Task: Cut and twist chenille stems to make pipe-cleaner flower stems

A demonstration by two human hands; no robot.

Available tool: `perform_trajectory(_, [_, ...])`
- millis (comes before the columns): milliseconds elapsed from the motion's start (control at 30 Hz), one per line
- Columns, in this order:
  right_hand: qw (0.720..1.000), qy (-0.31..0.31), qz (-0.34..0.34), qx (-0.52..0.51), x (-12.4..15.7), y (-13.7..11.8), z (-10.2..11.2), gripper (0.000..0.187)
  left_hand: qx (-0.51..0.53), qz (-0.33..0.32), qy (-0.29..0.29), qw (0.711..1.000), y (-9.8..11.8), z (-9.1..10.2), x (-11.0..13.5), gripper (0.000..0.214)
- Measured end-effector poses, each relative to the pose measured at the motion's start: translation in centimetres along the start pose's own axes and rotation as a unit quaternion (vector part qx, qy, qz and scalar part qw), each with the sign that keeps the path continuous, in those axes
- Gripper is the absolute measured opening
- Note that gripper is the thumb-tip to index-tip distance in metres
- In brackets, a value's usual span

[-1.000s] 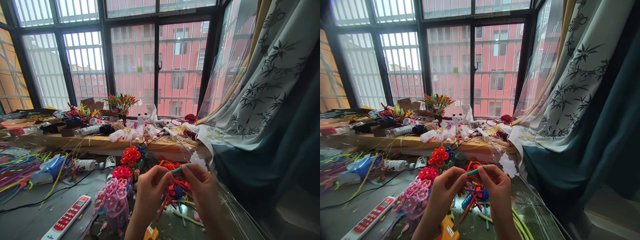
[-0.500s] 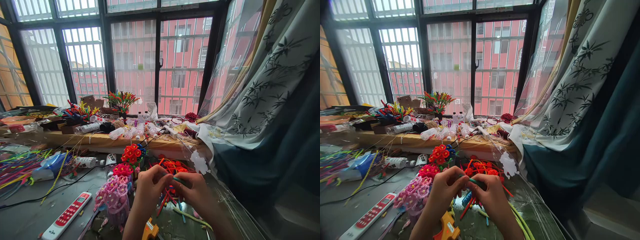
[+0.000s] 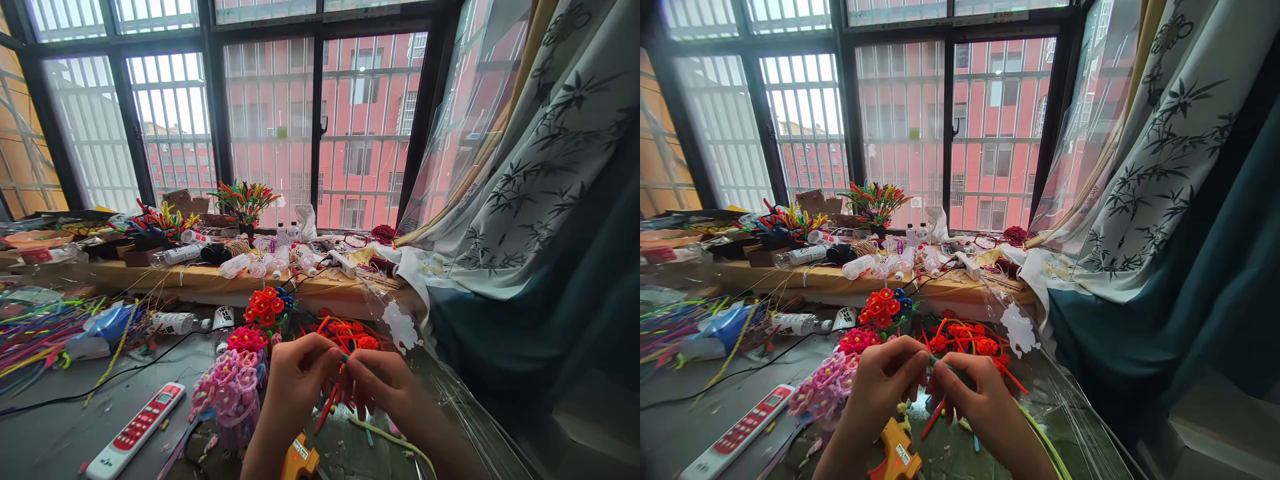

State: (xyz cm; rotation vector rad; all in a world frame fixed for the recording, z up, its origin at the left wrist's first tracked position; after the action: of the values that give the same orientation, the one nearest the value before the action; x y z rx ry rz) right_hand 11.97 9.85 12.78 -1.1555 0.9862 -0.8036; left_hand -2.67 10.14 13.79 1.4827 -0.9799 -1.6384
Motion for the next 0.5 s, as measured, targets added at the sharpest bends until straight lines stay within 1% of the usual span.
perform_trajectory(67, [0.998, 0.031, 0.025, 0.046, 0.0, -0.2, 0.0, 0.043, -0.009, -0.004, -0.026, 1.000, -0.2, 0.1, -0.1, 0.025])
perform_trajectory(100, [0.998, 0.038, 0.031, 0.048, 0.0, -0.3, -0.1, 0.043, 0.001, 0.000, -0.038, 0.999, -0.4, 0.2, -0.1, 0.024])
perform_trajectory(167, [0.999, 0.032, 0.027, 0.013, 0.1, -0.4, -0.2, 0.047, 0.044, 0.009, -0.047, 0.998, -0.5, 0.4, -0.1, 0.021])
perform_trajectory(267, [0.998, -0.001, 0.004, -0.059, 0.2, -0.5, -0.5, 0.051, 0.099, 0.014, -0.049, 0.994, -0.7, 0.6, -0.1, 0.019])
perform_trajectory(333, [0.997, -0.015, 0.000, -0.082, 0.3, -0.5, -0.7, 0.052, 0.118, -0.006, -0.047, 0.992, -0.8, 0.7, -0.1, 0.016])
perform_trajectory(433, [0.995, -0.021, 0.004, -0.098, 0.1, -0.4, -0.9, 0.052, 0.126, -0.056, -0.037, 0.990, -1.0, 0.9, -0.4, 0.011])
perform_trajectory(500, [0.994, -0.019, 0.002, -0.104, -0.1, -0.4, -1.1, 0.050, 0.134, -0.065, -0.030, 0.988, -1.2, 0.9, -0.6, 0.011])
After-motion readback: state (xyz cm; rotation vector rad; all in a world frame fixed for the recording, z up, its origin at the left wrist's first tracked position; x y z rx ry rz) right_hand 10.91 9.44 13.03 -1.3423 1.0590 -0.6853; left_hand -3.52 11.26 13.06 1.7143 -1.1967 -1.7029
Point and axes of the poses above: each hand's wrist, its own x-axis away from the middle knuckle, its own z-axis out of the back of the hand, y = z × x, the point moved 2 cm from there along -x, towards the middle knuckle, and after that the axes turned 3 degrees about -z, right-handed, at the moved point
